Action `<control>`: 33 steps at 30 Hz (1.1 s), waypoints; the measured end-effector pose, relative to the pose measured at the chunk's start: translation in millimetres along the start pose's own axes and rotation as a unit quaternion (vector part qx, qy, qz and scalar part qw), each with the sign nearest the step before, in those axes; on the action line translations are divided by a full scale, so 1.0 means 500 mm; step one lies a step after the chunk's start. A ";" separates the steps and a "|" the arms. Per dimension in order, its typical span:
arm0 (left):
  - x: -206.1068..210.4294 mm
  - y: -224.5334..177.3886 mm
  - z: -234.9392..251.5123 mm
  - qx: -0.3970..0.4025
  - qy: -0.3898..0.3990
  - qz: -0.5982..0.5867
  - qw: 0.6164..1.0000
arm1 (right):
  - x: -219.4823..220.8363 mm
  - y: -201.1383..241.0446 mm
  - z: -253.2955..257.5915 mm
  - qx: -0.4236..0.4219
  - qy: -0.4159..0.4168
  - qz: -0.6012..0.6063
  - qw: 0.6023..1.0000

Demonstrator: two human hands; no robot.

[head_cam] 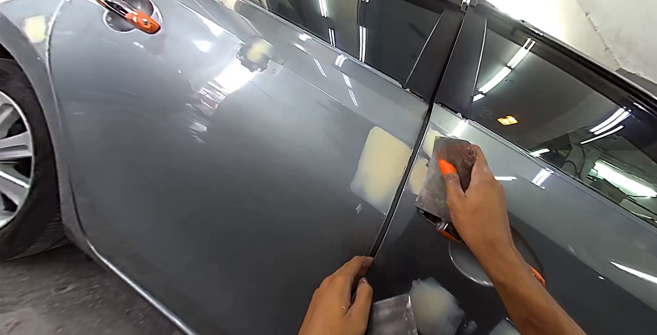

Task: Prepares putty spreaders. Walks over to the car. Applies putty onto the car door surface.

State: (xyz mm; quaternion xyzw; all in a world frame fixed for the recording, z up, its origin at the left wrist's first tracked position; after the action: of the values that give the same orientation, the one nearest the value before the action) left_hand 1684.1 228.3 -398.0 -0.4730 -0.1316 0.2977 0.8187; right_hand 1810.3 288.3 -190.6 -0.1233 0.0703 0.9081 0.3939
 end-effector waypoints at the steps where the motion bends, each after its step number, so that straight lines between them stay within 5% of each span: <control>1: 0.001 0.003 0.001 0.000 -0.005 -0.001 1.000 | 0.005 0.003 0.005 0.005 -0.001 0.002 1.000; 8: 0.002 0.012 0.003 0.005 -0.004 -0.031 1.000 | -0.010 0.001 0.139 -0.010 0.085 0.107 0.991; 12: 0.009 0.017 0.001 0.006 -0.016 -0.037 0.999 | -0.122 -0.091 0.151 -0.037 0.136 0.080 0.987; 16: 0.012 0.011 0.001 0.008 -0.024 -0.028 0.999 | -0.133 -0.133 0.129 -0.091 0.224 -0.010 0.970; 33: 0.016 -0.005 -0.014 0.009 -0.029 0.000 1.000 | -0.053 -0.091 0.071 -0.195 0.071 -0.046 0.977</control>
State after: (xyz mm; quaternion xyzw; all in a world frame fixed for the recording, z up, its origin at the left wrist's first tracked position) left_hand 1694.6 227.2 -400.1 -0.4570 -0.1522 0.3125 0.8188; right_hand 1855.4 308.7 -150.7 -0.2655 -0.0863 0.8742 0.3972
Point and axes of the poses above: each hand's wrist, its own z-axis towards the middle knuckle, its own x-axis out of the palm, y = z × x, the point moved 1 cm from there along z, towards the middle knuckle, and after that the axes turned 12 degrees about -y, right-handed, at the moved point
